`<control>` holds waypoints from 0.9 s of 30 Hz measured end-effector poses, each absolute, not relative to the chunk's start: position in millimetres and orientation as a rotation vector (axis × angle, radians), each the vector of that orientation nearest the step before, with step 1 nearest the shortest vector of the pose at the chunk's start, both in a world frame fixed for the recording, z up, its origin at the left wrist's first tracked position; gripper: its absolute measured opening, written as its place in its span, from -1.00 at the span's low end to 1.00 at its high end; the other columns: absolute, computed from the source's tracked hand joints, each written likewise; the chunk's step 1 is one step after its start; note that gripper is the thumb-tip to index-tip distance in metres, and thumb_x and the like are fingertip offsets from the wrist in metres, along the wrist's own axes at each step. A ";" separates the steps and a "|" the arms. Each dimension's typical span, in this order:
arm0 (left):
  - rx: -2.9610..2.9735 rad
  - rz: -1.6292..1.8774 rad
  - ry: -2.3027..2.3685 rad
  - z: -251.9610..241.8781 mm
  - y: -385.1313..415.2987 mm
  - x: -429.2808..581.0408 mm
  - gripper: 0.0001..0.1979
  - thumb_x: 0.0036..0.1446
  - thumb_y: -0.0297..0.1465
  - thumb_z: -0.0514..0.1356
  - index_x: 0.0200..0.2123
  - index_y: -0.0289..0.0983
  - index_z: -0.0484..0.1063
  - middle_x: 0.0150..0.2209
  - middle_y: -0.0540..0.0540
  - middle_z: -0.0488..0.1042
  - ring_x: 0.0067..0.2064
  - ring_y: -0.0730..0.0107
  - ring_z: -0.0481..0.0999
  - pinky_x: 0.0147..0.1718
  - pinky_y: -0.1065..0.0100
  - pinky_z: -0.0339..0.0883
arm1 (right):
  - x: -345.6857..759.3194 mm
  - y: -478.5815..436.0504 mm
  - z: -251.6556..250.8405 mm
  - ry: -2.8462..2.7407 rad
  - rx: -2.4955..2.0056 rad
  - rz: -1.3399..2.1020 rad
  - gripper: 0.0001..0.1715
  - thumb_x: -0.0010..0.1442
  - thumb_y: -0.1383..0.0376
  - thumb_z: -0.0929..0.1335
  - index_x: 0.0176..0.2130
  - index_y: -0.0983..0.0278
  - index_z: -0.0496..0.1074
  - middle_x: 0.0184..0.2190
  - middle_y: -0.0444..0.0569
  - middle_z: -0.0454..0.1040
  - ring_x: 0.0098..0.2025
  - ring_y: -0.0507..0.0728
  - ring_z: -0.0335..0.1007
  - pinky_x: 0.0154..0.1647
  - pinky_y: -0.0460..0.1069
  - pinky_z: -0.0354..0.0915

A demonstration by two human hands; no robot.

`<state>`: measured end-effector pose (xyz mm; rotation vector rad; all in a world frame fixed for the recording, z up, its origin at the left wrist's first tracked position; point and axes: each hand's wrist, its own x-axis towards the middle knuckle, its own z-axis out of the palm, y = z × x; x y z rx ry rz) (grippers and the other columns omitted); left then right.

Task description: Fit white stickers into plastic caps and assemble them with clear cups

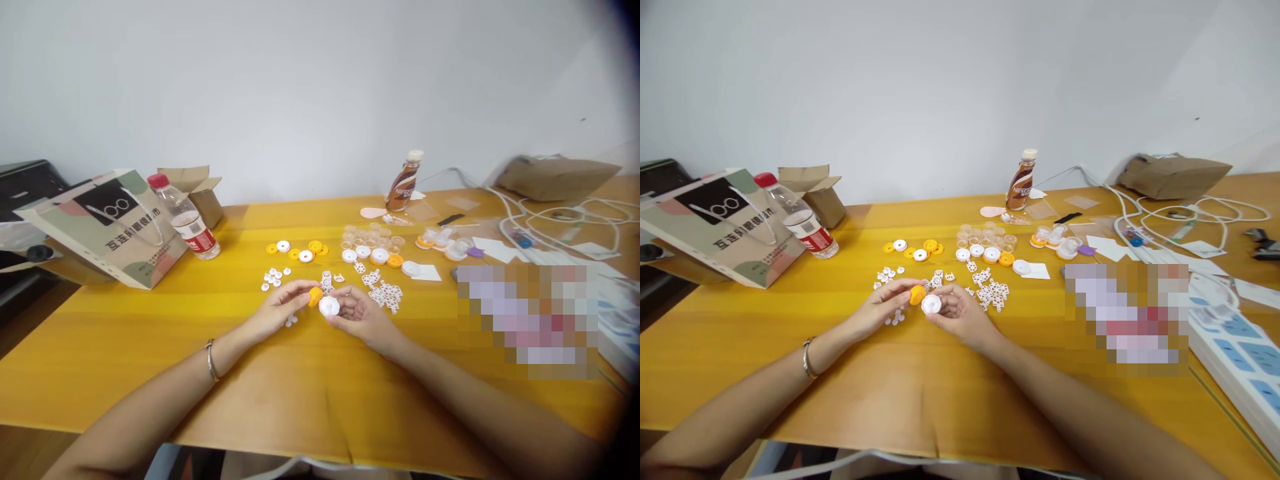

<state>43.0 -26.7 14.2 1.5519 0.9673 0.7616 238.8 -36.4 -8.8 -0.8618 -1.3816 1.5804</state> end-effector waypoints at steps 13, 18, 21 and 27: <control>2.234 0.815 0.673 17.7 -34.0 44.3 -0.65 0.17 -0.49 0.00 0.02 -0.16 0.26 0.00 -0.15 0.29 0.07 0.33 0.24 0.08 0.16 0.13 | 237.5 -37.1 -7.6 -1.453 -0.931 1.606 -0.62 -0.14 0.21 0.45 -0.30 0.23 0.31 -0.48 -0.18 0.45 -0.37 0.01 0.41 -0.15 0.01 0.31; 2.328 0.757 0.642 19.8 -34.2 41.8 -0.62 0.17 -0.52 -0.02 0.04 -0.14 0.25 0.00 -0.15 0.29 0.05 0.34 0.27 0.03 0.19 0.22 | 238.2 -37.8 -7.5 -1.429 -0.918 1.663 -0.58 -0.14 0.23 0.45 -0.23 0.22 0.34 -0.37 -0.12 0.51 -0.27 0.06 0.44 -0.11 0.04 0.28; 2.364 0.755 0.643 20.2 -33.5 40.6 -0.62 0.16 -0.52 -0.01 0.04 -0.14 0.25 -0.01 -0.15 0.30 0.04 0.33 0.28 0.02 0.19 0.23 | 239.3 -37.0 -9.2 -1.433 -0.920 1.694 -0.58 -0.16 0.23 0.46 -0.24 0.23 0.36 -0.34 -0.10 0.52 -0.27 0.08 0.44 -0.11 0.05 0.28; 2.462 0.719 0.639 22.9 -32.0 39.9 -0.61 0.15 -0.48 0.03 0.06 -0.13 0.23 -0.03 -0.13 0.35 -0.01 0.32 0.31 0.00 0.18 0.18 | 239.7 -36.9 -9.3 -1.445 -0.951 1.692 -0.65 -0.16 0.24 0.45 -0.29 0.25 0.43 -0.42 -0.11 0.54 -0.34 0.07 0.44 -0.17 0.03 0.29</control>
